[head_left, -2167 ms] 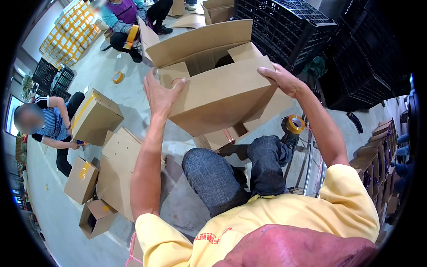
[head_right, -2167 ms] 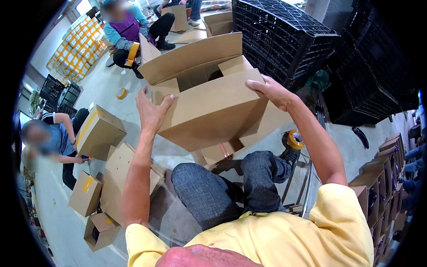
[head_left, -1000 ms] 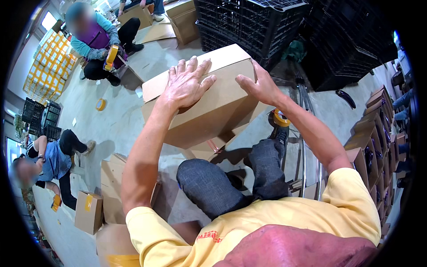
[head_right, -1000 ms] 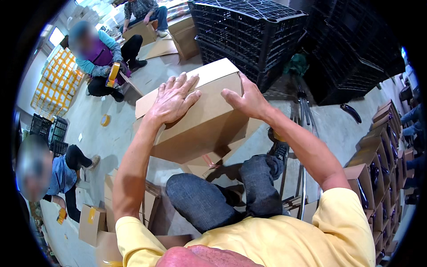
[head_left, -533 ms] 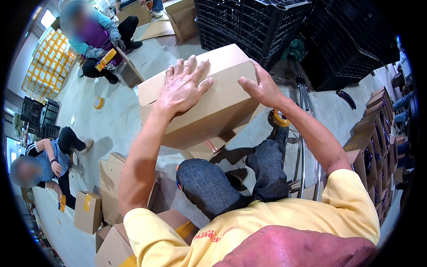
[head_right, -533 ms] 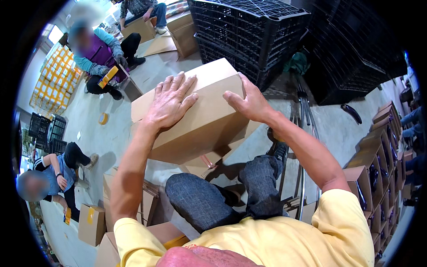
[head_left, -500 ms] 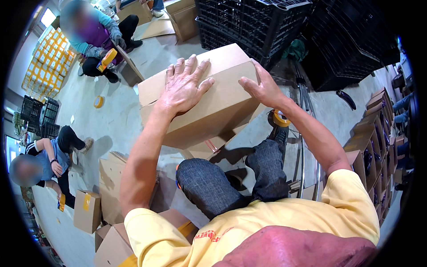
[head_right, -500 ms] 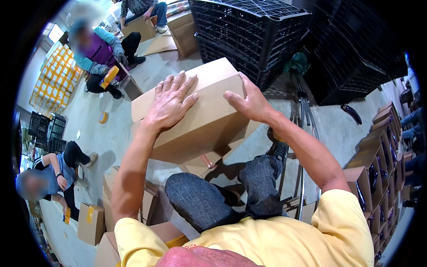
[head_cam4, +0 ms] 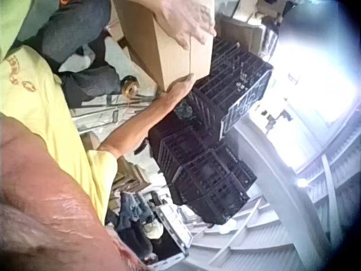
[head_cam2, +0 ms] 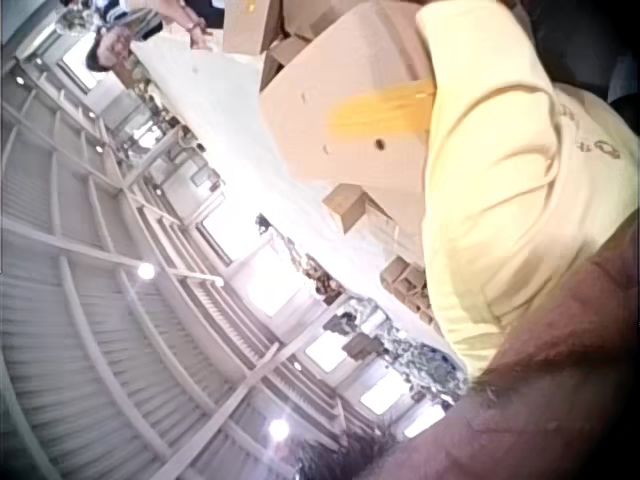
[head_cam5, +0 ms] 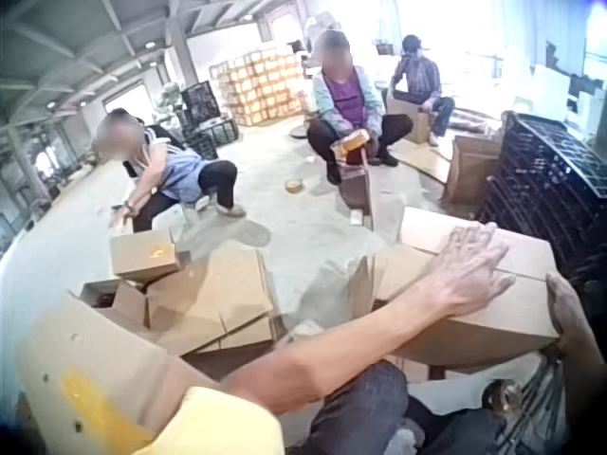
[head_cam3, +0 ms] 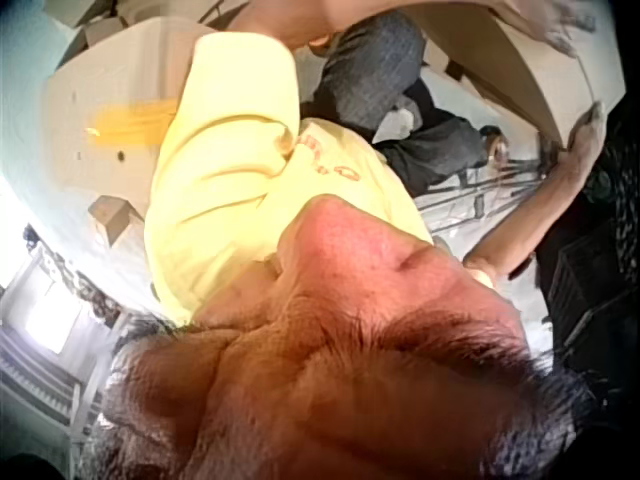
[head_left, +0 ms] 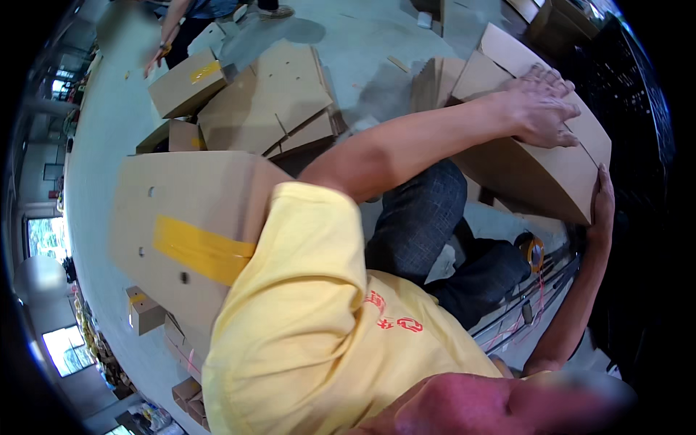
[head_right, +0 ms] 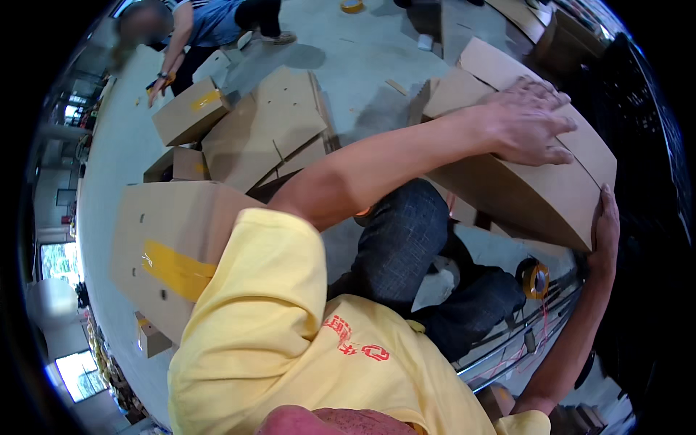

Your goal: The person sits on the floor and assembles flat cardboard sheets into boxes. They fold the flaps, secure the seams with a handheld tape dispenser, and place the finished boxes aside. The process is repeated for multiple units.

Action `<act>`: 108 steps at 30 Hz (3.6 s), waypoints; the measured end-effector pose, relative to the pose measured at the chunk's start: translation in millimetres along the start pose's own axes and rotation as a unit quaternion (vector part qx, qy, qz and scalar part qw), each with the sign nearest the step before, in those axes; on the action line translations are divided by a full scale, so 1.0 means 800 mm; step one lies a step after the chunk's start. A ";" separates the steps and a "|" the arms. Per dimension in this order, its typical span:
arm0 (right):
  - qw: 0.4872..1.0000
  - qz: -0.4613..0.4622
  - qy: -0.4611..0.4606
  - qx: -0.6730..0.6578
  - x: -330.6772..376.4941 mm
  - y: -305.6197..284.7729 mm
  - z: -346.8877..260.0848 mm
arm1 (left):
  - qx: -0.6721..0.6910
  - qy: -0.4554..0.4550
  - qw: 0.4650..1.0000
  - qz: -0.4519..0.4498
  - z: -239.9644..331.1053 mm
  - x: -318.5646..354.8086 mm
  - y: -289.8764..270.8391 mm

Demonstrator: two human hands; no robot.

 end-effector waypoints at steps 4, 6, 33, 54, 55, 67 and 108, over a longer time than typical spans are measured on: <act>0.993 -0.004 0.109 -0.041 0.020 0.021 0.010 | -0.083 -0.027 0.988 0.124 -0.002 0.119 -0.076; 0.993 0.019 0.105 -0.054 0.037 0.034 -0.007 | -0.077 -0.008 0.987 0.138 -0.026 0.199 -0.129; 0.994 0.018 0.084 -0.060 0.022 0.034 -0.006 | 0.336 -0.495 0.798 -0.078 -0.336 0.591 0.320; 0.992 -0.058 0.050 -0.100 0.049 0.082 -0.033 | 0.213 -0.055 0.963 0.155 0.026 0.147 -0.179; 0.992 -0.063 0.043 -0.098 0.051 0.084 -0.037 | 0.269 -0.051 0.952 0.138 0.034 0.120 -0.167; 0.981 -0.098 -0.001 -0.168 0.074 0.089 -0.066 | 0.092 0.062 0.994 0.016 0.062 -0.031 -0.075; 0.879 -0.149 -0.195 -0.408 0.060 0.093 -0.130 | 0.040 0.059 0.997 -0.024 0.083 -0.052 -0.072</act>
Point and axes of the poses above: each hand's wrist, its own x-axis away from the middle knuckle, its own y-axis out of the palm, z = x × y, the point moved 10 cm from there along -x, towards the middle knuckle, and after that the axes turned 10 degrees about -z, right-handed, at the moved point
